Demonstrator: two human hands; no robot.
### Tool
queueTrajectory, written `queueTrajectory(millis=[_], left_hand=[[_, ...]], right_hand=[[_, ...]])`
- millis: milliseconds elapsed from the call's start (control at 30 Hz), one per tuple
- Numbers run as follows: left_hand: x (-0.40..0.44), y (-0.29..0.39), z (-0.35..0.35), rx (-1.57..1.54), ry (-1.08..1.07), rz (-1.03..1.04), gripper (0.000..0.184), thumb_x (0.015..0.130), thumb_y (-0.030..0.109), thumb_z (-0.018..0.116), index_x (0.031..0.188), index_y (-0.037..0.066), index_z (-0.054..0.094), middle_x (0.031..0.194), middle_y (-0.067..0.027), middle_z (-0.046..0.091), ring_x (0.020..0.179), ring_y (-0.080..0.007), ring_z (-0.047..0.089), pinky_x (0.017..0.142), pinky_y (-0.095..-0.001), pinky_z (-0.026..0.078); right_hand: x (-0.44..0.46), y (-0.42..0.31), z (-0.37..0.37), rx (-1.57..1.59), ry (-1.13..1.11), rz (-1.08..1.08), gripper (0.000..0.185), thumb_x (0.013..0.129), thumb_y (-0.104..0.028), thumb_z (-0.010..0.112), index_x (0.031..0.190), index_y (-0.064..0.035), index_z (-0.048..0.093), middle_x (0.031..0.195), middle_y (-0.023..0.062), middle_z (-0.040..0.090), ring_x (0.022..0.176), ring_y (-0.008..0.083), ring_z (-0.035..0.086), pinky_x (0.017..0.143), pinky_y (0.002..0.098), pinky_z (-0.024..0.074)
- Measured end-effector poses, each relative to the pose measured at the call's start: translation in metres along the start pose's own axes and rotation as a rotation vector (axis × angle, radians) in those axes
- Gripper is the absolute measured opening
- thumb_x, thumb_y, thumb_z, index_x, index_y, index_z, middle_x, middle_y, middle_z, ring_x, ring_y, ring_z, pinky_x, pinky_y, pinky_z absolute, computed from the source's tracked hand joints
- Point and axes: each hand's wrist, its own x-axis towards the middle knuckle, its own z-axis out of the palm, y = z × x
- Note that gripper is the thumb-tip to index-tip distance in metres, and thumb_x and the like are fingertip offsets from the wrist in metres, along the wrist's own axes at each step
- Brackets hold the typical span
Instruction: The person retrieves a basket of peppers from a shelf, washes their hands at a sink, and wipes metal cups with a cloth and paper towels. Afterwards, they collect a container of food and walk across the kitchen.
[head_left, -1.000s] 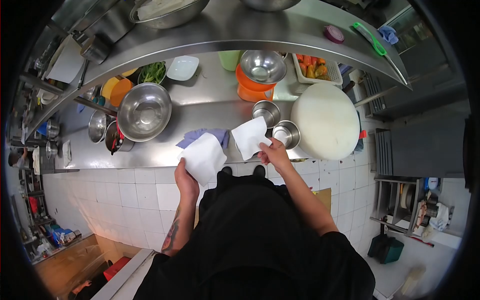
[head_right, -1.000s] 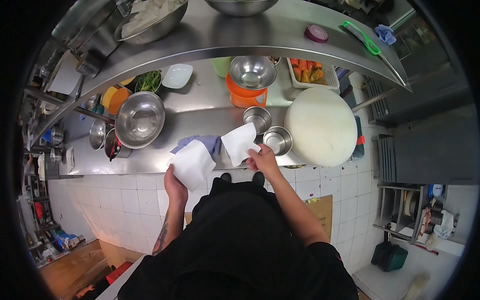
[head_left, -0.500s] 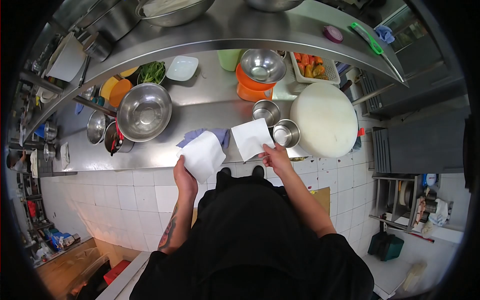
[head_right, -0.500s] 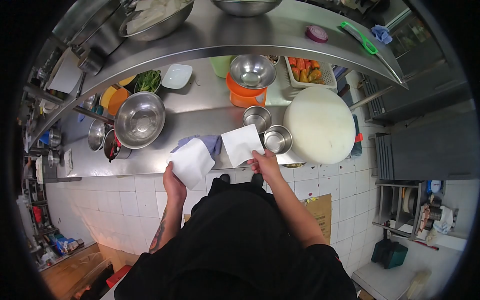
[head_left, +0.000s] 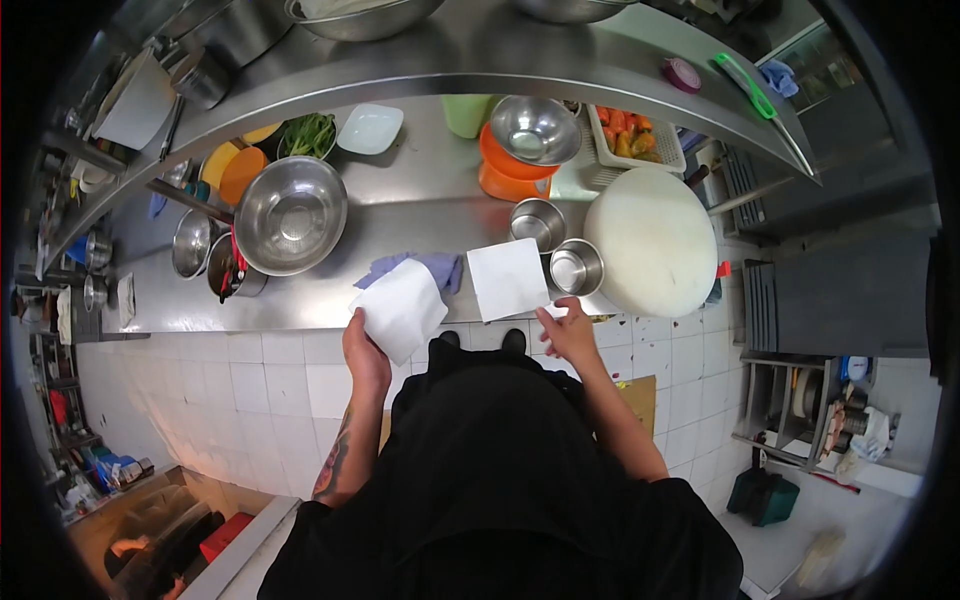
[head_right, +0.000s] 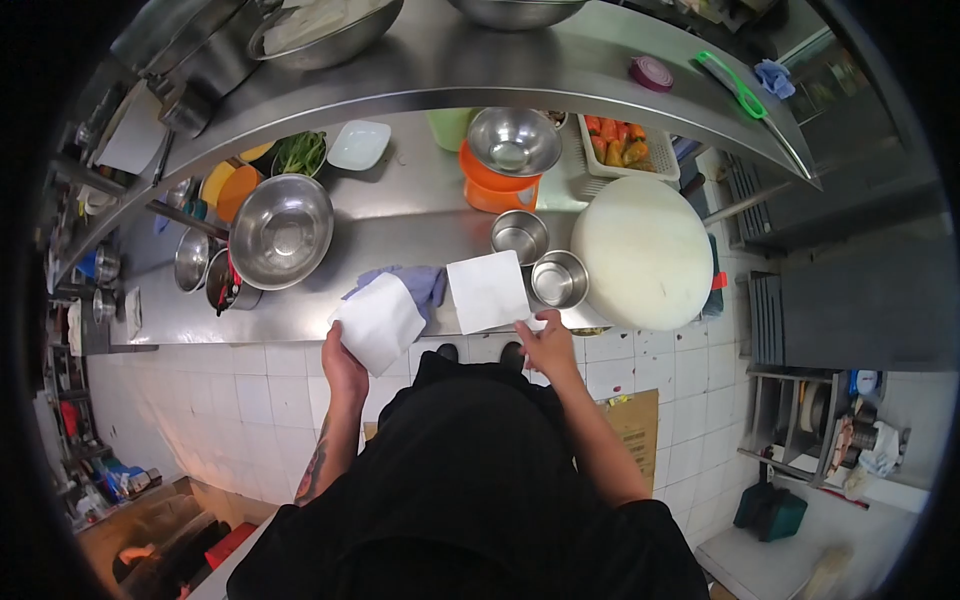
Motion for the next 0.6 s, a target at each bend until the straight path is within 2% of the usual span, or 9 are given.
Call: queueTrajectory(millis=[33, 67, 133, 167, 200, 267, 300, 367, 600], left_hand=[[-0.001, 0.0, -0.001, -0.007, 0.008, -0.003, 0.046, 0.102, 0.03, 0.046, 0.128, -0.007, 0.05, 0.129, -0.0166, 0.058, 0.12, -0.025, 0.056, 0.102, -0.0376, 0.042], [-0.001, -0.001, -0.004, -0.009, 0.015, -0.004, 0.046, 0.102, 0.03, 0.046, 0.128, -0.007, 0.05, 0.129, -0.0166, 0.058, 0.12, -0.025, 0.056, 0.102, -0.0376, 0.042], [0.001, -0.004, -0.008, 0.016, -0.008, -0.014, 0.049, 0.102, 0.03, 0.043, 0.135, -0.007, 0.046, 0.135, -0.0185, 0.055, 0.126, -0.0281, 0.053, 0.108, -0.0405, 0.039], [0.0, -0.005, -0.006, 0.017, -0.013, -0.017, 0.049, 0.102, 0.03, 0.043, 0.135, -0.007, 0.046, 0.135, -0.0185, 0.055, 0.126, -0.0281, 0.053, 0.108, -0.0405, 0.039], [-0.002, -0.006, -0.003, 0.006, -0.013, -0.022, 0.047, 0.102, 0.03, 0.044, 0.131, -0.007, 0.048, 0.131, -0.0174, 0.057, 0.122, -0.0264, 0.055, 0.105, -0.0389, 0.041], [-0.005, -0.007, 0.004, -0.004, -0.017, -0.023, 0.046, 0.102, 0.03, 0.045, 0.127, -0.007, 0.051, 0.127, -0.0163, 0.058, 0.119, -0.0248, 0.056, 0.102, -0.0373, 0.042], [-0.007, -0.008, 0.007, 0.005, -0.013, -0.024, 0.045, 0.102, 0.03, 0.046, 0.127, -0.007, 0.051, 0.126, -0.0159, 0.059, 0.118, -0.0243, 0.056, 0.102, -0.0368, 0.042], [-0.007, -0.005, 0.009, 0.013, -0.007, -0.016, 0.045, 0.102, 0.03, 0.046, 0.126, -0.007, 0.052, 0.125, -0.0156, 0.059, 0.117, -0.0238, 0.056, 0.102, -0.0363, 0.041], [-0.011, -0.004, -0.002, 0.024, 0.011, 0.072, 0.042, 0.102, 0.03, 0.048, 0.122, -0.006, 0.054, 0.122, -0.0144, 0.06, 0.114, -0.0221, 0.056, 0.1, -0.035, 0.042]], right_hand=[[-0.001, 0.006, -0.004, -0.341, 0.082, -0.159, 0.038, 0.089, -0.021, 0.07, 0.116, -0.0006, 0.053, 0.074, 0.0147, 0.067, 0.062, 0.0264, 0.067, 0.056, 0.0358, 0.052], [-0.005, 0.0, -0.007, -0.346, 0.076, -0.159, 0.038, 0.089, -0.021, 0.07, 0.116, -0.0006, 0.053, 0.074, 0.0147, 0.067, 0.062, 0.0264, 0.067, 0.056, 0.0358, 0.052], [-0.017, -0.027, -0.012, -0.382, 0.157, -0.519, 0.021, 0.086, -0.016, 0.071, 0.101, -0.0046, 0.063, 0.078, 0.0144, 0.066, 0.071, 0.0305, 0.066, 0.065, 0.0392, 0.0523], [-0.015, -0.041, -0.006, -0.339, 0.184, -0.64, 0.016, 0.083, -0.013, 0.072, 0.097, -0.0067, 0.066, 0.089, 0.0131, 0.065, 0.075, 0.0297, 0.066, 0.065, 0.0386, 0.0522], [-0.01, -0.053, 0.0, -0.339, 0.191, -0.636, 0.016, 0.083, -0.013, 0.072, 0.097, -0.0067, 0.066, 0.089, 0.0131, 0.065, 0.075, 0.0297, 0.066, 0.065, 0.0386, 0.0522], [0.002, -0.074, 0.013, -0.44, 0.128, -0.938, 0.024, 0.079, -0.012, 0.074, 0.102, -0.0089, 0.067, 0.098, 0.0119, 0.062, 0.086, 0.0288, 0.064, 0.069, 0.0396, 0.0525], [0.008, -0.078, 0.02, -0.437, 0.131, -0.94, 0.024, 0.079, -0.012, 0.074, 0.102, -0.0089, 0.067, 0.098, 0.0119, 0.062, 0.086, 0.0288, 0.064, 0.069, 0.0396, 0.0525], [0.02, -0.079, 0.035, -0.687, -0.002, -0.869, 0.031, 0.076, -0.012, 0.075, 0.106, -0.0116, 0.068, 0.101, 0.0108, 0.059, 0.096, 0.0293, 0.061, 0.074, 0.0413, 0.0528], [0.04, -0.069, 0.056, -0.842, -0.051, -0.823, 0.027, 0.078, -0.014, 0.071, 0.105, -0.0122, 0.068, 0.102, 0.0117, 0.059, 0.1, 0.0306, 0.06, 0.079, 0.0433, 0.0533]])
